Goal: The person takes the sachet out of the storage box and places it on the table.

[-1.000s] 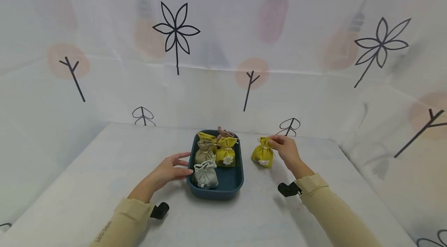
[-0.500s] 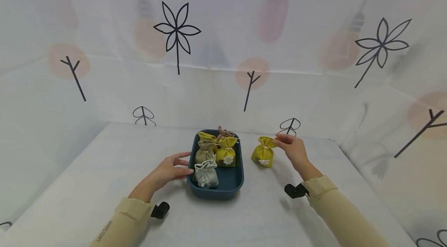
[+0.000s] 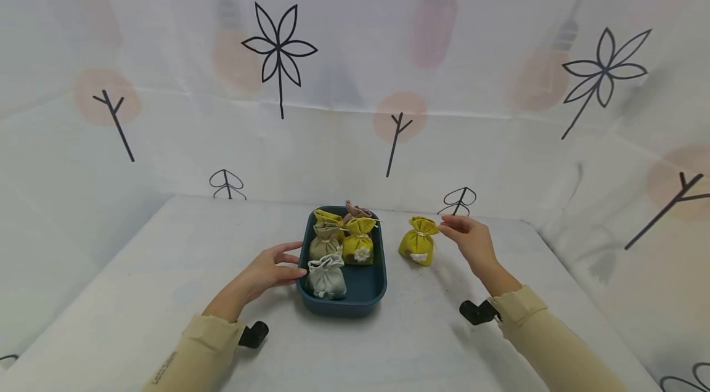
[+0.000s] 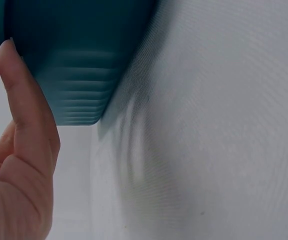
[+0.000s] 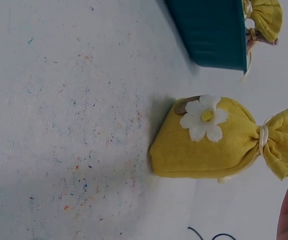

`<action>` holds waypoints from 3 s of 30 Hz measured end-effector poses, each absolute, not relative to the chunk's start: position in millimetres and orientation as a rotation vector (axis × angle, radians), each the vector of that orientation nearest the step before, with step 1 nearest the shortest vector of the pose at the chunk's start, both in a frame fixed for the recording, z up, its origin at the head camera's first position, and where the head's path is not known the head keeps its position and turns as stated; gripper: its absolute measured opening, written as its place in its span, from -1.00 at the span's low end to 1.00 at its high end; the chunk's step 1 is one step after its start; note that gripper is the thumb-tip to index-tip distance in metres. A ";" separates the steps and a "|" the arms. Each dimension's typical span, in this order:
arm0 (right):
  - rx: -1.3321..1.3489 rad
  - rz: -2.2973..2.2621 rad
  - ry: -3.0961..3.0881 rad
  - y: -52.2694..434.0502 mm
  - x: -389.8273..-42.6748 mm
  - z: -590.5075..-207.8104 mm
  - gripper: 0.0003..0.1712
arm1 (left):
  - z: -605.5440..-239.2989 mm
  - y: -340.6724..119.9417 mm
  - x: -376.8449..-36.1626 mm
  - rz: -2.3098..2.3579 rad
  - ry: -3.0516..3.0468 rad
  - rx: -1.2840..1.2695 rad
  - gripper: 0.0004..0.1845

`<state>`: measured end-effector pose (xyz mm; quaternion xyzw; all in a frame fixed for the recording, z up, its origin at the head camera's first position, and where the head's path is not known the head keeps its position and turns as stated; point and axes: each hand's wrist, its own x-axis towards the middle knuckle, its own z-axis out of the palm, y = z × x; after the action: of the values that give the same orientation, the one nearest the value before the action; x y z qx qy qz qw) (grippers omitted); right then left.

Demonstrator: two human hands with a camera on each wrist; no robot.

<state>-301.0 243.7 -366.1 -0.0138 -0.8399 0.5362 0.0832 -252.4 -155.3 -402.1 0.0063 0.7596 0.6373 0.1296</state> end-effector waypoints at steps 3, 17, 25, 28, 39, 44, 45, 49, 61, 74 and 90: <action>-0.020 1.596 -2.519 242.8 -298.6 -364.9 -0.54 | -401.7 -155.1 -251.7 1.850 2.209 0.018 -0.23; 0.092 1.653 -2.532 226.3 -285.3 -359.4 -0.58 | -402.6 -155.4 -253.8 1.845 2.207 0.033 -0.22; 0.149 1.688 -2.544 213.6 -281.5 -357.2 -0.57 | -401.8 -155.6 -252.7 1.843 2.207 0.028 -0.22; 0.154 1.702 -2.552 209.7 -281.3 -356.4 -0.57 | -401.5 -155.6 -252.1 1.845 2.206 0.029 -0.23; 0.182 1.725 -2.546 195.7 -282.7 -354.1 -0.61 | -402.0 -155.3 -252.1 1.859 2.196 0.026 -0.23; 0.179 1.752 -2.552 189.0 -283.6 -354.9 -0.62 | -402.0 -155.3 -252.1 1.858 2.194 0.025 -0.22; 0.179 1.752 -2.559 187.6 -283.9 -355.2 -0.62 | -402.0 -155.2 -252.2 1.858 2.194 0.023 -0.22; 0.184 1.752 -2.571 182.0 -285.4 -356.3 -0.62 | -402.0 -155.3 -252.4 1.852 2.201 0.027 -0.22; 0.204 1.766 -2.559 169.3 -289.2 -355.9 -0.64 | -401.6 -155.0 -252.7 1.853 2.206 0.018 -0.22; 0.220 1.783 -2.573 156.3 -293.8 -356.1 -0.62 | -404.4 -154.9 -252.1 1.869 2.187 0.011 -0.23; 0.246 1.701 -2.660 140.7 -308.8 -348.0 -0.63 | -404.8 -156.7 -253.1 1.850 2.204 0.002 -0.21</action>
<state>-308.8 140.7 -348.0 0.0776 -0.8399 0.5370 -0.0129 -253.1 -156.7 -404.8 0.0007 0.7592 0.6374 0.1314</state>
